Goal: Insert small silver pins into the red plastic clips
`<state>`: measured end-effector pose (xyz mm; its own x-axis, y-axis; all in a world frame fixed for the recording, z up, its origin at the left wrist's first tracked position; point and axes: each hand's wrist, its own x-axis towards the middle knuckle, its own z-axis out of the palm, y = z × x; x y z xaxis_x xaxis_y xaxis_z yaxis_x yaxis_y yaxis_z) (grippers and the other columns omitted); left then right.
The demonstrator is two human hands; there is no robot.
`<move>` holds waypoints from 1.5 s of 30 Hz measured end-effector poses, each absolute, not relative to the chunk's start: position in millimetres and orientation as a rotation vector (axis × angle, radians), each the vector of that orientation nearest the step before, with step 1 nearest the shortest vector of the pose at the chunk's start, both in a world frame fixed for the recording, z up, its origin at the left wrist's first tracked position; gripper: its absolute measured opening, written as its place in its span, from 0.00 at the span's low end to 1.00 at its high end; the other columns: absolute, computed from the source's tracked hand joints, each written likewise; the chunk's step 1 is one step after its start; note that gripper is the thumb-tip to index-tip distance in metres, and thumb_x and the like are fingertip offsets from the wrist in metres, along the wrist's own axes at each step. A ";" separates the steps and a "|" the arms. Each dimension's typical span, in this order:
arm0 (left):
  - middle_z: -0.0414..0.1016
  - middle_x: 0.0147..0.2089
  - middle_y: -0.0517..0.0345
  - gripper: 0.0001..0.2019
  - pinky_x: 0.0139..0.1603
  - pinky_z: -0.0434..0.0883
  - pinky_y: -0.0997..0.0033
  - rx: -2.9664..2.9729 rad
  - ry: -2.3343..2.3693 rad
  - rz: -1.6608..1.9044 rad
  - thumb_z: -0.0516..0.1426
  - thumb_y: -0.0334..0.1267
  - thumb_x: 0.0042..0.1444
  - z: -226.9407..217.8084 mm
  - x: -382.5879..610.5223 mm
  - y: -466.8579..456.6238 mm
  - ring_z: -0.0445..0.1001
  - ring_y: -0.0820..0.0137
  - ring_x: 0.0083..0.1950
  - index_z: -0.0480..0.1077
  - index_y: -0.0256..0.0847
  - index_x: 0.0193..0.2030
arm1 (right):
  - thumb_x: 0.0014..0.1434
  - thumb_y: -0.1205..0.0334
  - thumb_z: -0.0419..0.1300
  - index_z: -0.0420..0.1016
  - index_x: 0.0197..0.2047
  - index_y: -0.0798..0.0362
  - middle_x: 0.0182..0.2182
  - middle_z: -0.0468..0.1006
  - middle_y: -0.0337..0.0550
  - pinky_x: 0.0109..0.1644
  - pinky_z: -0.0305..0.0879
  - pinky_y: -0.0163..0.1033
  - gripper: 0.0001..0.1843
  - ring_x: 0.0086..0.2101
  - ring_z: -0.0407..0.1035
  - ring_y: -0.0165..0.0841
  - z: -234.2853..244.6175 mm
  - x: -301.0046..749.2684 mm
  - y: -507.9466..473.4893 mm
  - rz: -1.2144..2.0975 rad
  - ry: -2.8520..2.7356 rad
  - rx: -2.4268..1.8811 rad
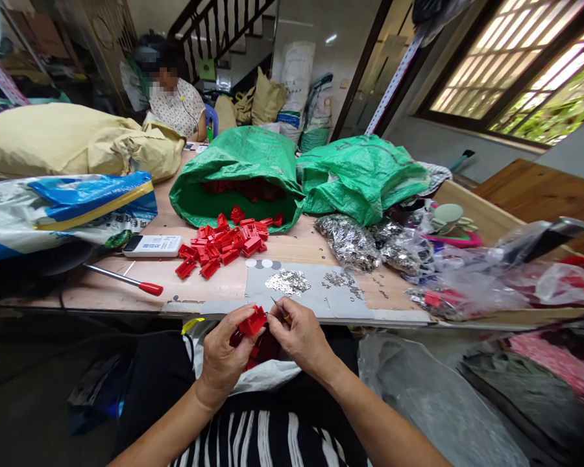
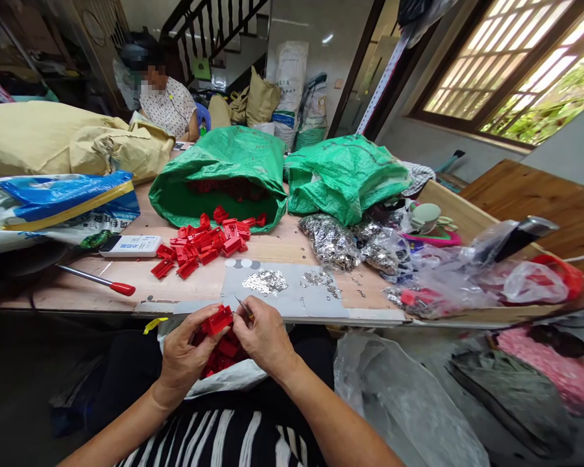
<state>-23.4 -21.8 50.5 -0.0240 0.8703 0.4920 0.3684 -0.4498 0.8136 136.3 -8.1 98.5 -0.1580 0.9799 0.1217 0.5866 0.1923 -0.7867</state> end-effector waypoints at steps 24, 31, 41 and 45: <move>0.78 0.48 0.54 0.16 0.50 0.75 0.66 1.831 1.180 1.389 0.60 0.33 0.54 42.7 -22.5 -25.4 0.77 0.65 0.49 0.69 0.43 0.50 | 0.50 0.57 0.62 0.62 0.30 0.53 0.24 0.62 0.32 0.30 0.54 0.32 0.12 0.26 0.55 0.26 86.7 151.1 8.3 1.540 -1.550 -1.215; 0.79 0.48 0.52 0.17 0.53 0.72 0.67 2.044 1.144 1.429 0.59 0.30 0.54 38.3 -18.1 -25.9 0.76 0.65 0.51 0.69 0.42 0.51 | 0.51 0.61 0.61 0.63 0.31 0.53 0.24 0.64 0.32 0.31 0.56 0.32 0.09 0.27 0.57 0.26 67.2 150.9 7.3 1.499 -1.571 -1.229; 0.78 0.42 0.56 0.13 0.45 0.73 0.69 1.150 1.099 1.163 0.61 0.38 0.51 38.9 -17.3 -16.6 0.77 0.68 0.41 0.67 0.41 0.44 | 0.59 0.62 0.55 0.71 0.39 0.51 0.34 0.75 0.39 0.40 0.59 0.35 0.06 0.35 0.67 0.31 69.8 176.3 38.0 0.826 -1.999 -1.621; 0.78 0.42 0.56 0.15 0.46 0.72 0.70 1.050 1.056 1.175 0.62 0.38 0.50 42.0 -19.9 -14.3 0.76 0.69 0.42 0.68 0.40 0.44 | 0.59 0.66 0.54 0.72 0.39 0.51 0.39 0.75 0.43 0.45 0.59 0.36 0.07 0.42 0.68 0.34 73.1 173.5 62.3 0.472 -2.226 -1.741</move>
<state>-19.9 -14.3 42.0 0.0839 0.9937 -0.0745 -0.1797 0.0886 0.9797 173.5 62.3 73.1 -0.2377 0.9712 0.0154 0.8814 0.2223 -0.4168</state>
